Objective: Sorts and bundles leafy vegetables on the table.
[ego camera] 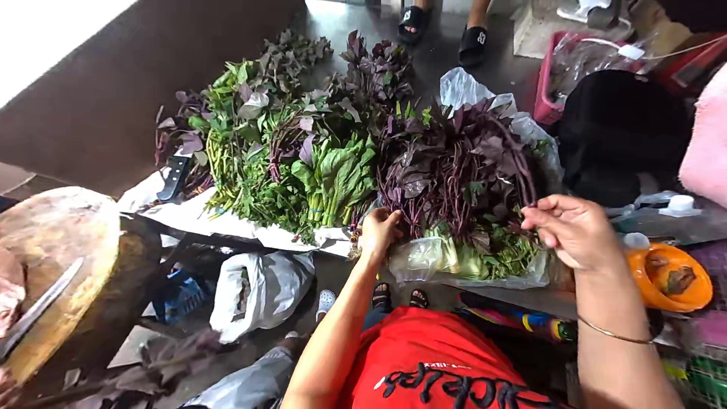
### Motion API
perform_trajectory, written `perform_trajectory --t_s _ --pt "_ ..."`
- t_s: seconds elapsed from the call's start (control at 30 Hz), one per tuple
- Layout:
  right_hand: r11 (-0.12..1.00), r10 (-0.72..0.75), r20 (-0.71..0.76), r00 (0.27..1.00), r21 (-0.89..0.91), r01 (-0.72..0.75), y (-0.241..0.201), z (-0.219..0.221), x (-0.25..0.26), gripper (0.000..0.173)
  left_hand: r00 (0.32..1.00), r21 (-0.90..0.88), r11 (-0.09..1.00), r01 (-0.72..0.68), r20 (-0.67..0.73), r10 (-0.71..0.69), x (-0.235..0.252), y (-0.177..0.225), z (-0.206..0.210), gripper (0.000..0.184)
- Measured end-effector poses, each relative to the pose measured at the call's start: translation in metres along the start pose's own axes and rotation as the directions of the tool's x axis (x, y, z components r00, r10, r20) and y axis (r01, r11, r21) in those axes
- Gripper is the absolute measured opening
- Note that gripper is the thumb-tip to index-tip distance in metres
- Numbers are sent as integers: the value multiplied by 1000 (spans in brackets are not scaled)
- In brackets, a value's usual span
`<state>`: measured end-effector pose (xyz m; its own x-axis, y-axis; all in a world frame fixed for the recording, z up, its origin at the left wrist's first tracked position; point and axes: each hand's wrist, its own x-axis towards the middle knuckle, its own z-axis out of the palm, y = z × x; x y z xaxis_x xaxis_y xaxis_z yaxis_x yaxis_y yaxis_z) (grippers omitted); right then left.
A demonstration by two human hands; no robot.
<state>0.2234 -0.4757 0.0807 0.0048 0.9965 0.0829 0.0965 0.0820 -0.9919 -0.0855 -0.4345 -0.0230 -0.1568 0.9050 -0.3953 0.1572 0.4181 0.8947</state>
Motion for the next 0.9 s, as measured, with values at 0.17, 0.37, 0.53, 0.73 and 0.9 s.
perform_trajectory --t_s 0.17,0.37,0.53,0.73,0.9 --pt "964 -242 -51 969 -124 234 -37 -10 3 9 998 40 999 -31 54 29 1 5 -6 51" --pt "949 -220 -82 972 -247 194 -39 34 5 7 998 42 999 -15 63 12 13 3 -5 34" --pt "926 289 -44 956 -240 -291 23 69 24 31 983 56 981 -184 15 184 17 22 -13 29" --pt "927 367 28 930 74 -368 46 66 21 17 905 -55 915 -399 134 403 17 76 -45 25" --pt "934 304 9 953 193 -300 40 57 24 25 754 -106 768 -632 147 641 6 166 -62 21"
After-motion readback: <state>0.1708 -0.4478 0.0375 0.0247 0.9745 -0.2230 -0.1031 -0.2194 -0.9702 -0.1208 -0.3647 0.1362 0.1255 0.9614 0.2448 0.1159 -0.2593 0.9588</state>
